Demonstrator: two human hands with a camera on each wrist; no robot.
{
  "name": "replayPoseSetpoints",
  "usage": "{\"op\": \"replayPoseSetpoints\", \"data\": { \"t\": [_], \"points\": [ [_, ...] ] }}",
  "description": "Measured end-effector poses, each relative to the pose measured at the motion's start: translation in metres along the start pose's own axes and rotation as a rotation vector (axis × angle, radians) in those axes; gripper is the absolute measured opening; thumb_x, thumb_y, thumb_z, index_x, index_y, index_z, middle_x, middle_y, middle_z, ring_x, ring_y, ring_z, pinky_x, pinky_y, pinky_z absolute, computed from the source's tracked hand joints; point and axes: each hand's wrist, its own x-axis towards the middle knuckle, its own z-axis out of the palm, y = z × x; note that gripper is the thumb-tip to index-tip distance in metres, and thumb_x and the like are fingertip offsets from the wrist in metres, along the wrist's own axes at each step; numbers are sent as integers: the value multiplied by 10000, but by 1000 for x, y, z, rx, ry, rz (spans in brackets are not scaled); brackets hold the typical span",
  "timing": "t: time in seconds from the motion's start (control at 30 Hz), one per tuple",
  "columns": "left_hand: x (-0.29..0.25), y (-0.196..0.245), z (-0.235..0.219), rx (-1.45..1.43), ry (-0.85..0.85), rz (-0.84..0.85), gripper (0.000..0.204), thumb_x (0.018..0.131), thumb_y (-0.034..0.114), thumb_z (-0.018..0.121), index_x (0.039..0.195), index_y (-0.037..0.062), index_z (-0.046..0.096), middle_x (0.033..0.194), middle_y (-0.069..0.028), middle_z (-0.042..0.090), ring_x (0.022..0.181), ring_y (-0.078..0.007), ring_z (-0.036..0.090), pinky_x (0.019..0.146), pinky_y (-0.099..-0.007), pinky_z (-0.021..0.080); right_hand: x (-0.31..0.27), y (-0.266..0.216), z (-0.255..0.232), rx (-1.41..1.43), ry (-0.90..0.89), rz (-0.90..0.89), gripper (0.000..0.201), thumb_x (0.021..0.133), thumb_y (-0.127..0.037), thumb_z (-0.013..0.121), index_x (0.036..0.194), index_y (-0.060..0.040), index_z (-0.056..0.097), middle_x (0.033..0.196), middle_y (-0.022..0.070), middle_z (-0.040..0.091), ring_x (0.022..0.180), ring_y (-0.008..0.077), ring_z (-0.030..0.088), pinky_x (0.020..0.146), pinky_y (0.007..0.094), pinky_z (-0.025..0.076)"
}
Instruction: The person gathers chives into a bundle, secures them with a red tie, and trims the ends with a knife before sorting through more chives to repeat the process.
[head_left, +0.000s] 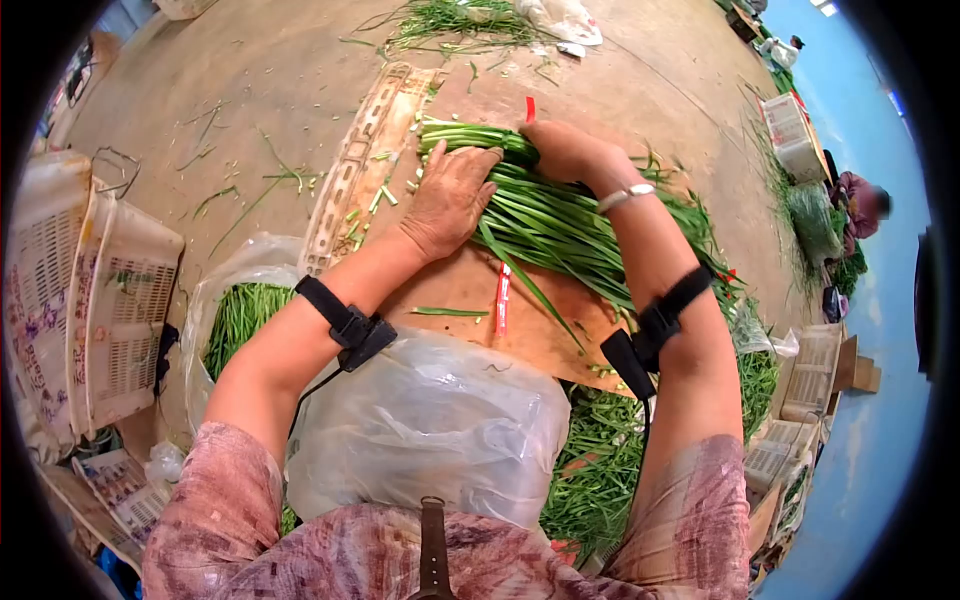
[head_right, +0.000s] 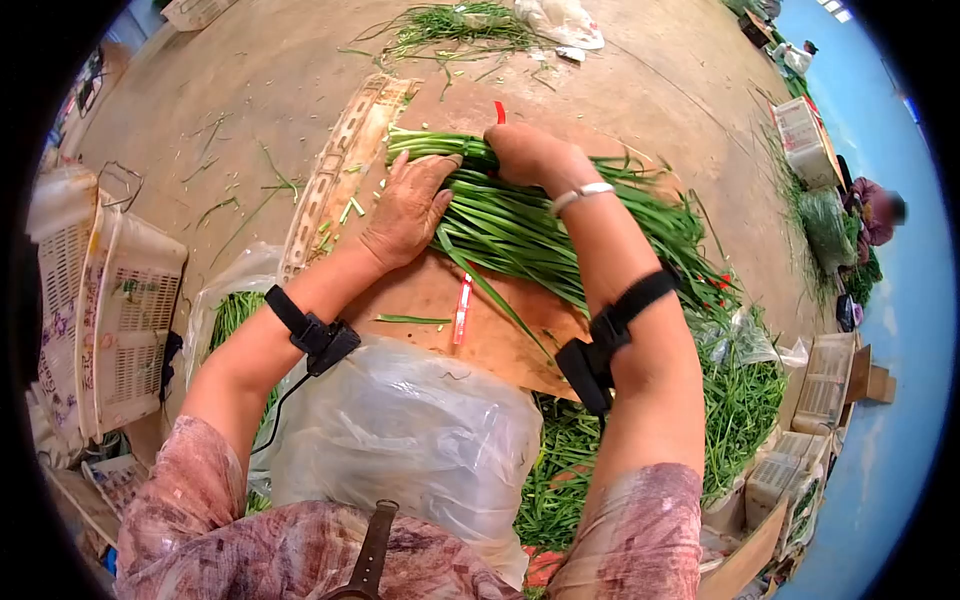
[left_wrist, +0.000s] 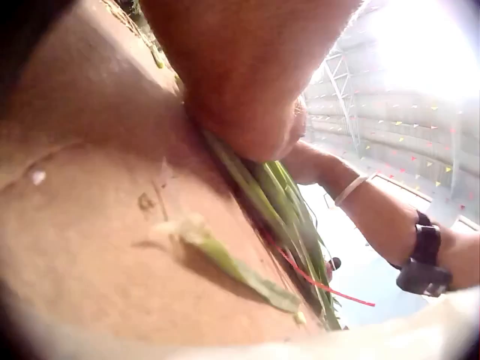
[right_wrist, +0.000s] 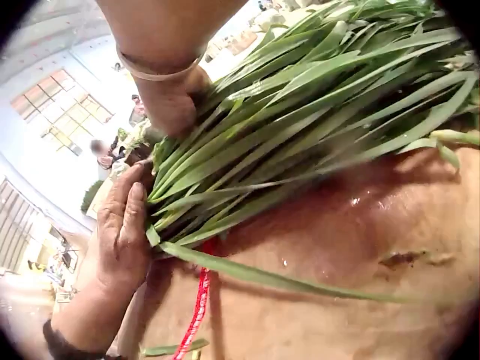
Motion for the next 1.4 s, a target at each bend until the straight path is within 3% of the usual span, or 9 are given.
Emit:
{"op": "replayPoseSetpoints", "data": {
  "t": [0.43, 0.67, 0.8, 0.97, 1.03, 1.23, 1.3, 1.37, 1.4],
  "points": [
    [1, -14, -34, -797, 63, -160, 298, 890, 124, 437, 1144, 10, 545, 1126, -106, 581, 1106, -200, 501, 980, -316, 350, -26, -6, -17, 196, 1, -12, 653, 660, -172, 636, 1258, -6, 436, 1160, 223, 544, 1086, 328, 520, 935, 357, 408],
    [4, -13, -50, -271, -127, 248, 374, 626, -61, 617, 980, 59, 593, 1097, -100, 572, 1140, -289, 478, 963, -386, 384, -55, -23, -15, 247, -65, 105, 1089, 646, -725, 573, 1375, 0, 211, 1170, 310, 496, 1097, 355, 512, 941, 362, 394],
    [1, -13, -40, -234, -105, 282, 266, 650, -36, 660, 892, 58, 606, 1073, -100, 576, 1060, -298, 525, 875, -366, 444, -75, -55, 24, -7, 66, 172, 1234, 472, -725, 682, 1425, -184, 115, 1386, 278, 237, 1273, 451, 257, 964, 608, 260],
    [0, -9, -40, -416, 33, 165, 153, 721, -32, 640, 854, 41, 626, 1031, -84, 614, 954, -230, 587, 791, -302, 479, -74, -48, 43, 13, 188, 167, 1225, 459, -679, 718, 1424, -227, 114, 1402, 254, 205, 1299, 426, 210, 972, 618, 233],
    [-1, -9, -42, -742, 124, -306, 54, 789, 3, 609, 828, 29, 637, 942, -49, 649, 894, -154, 599, 783, -276, 473, -74, -48, 44, 29, 209, 161, 1226, 452, -669, 727, 1424, -237, 116, 1404, 252, 209, 1301, 427, 208, 969, 619, 235],
    [-5, -51, -32, -1201, 362, -578, 138, 881, 132, 548, 923, 5, 583, 865, -73, 647, 804, -125, 593, 731, -274, 484, -73, -48, 44, 48, 209, 164, 1218, 457, -647, 737, 1424, -243, 118, 1398, 265, 223, 1301, 430, 211, 978, 618, 228],
    [-11, -98, -39, -1662, 777, -869, 111, 866, 97, 562, 925, 3, 569, 821, -101, 631, 745, -150, 607, 642, -291, 501, -73, -48, 42, 52, 198, 163, 1221, 455, -645, 739, 1424, -241, 117, 1396, 273, 222, 1301, 433, 208, 981, 619, 226],
    [-16, -130, -66, -1691, 1080, -1123, 189, 858, 151, 583, 930, -21, 556, 825, -125, 618, 762, -210, 609, 648, -334, 504, -74, -50, 39, 56, 185, 165, 1225, 453, -644, 741, 1425, -239, 115, 1394, 282, 220, 1302, 436, 205, 983, 621, 223],
    [-18, -144, -78, -1073, 917, -1253, 231, 845, 188, 599, 928, -24, 560, 830, -138, 619, 764, -252, 608, 655, -353, 502, -75, -51, 37, 62, 158, 169, 1234, 446, -640, 747, 1425, -238, 112, 1394, 287, 216, 1304, 438, 199, 984, 622, 221]
  ]
}}
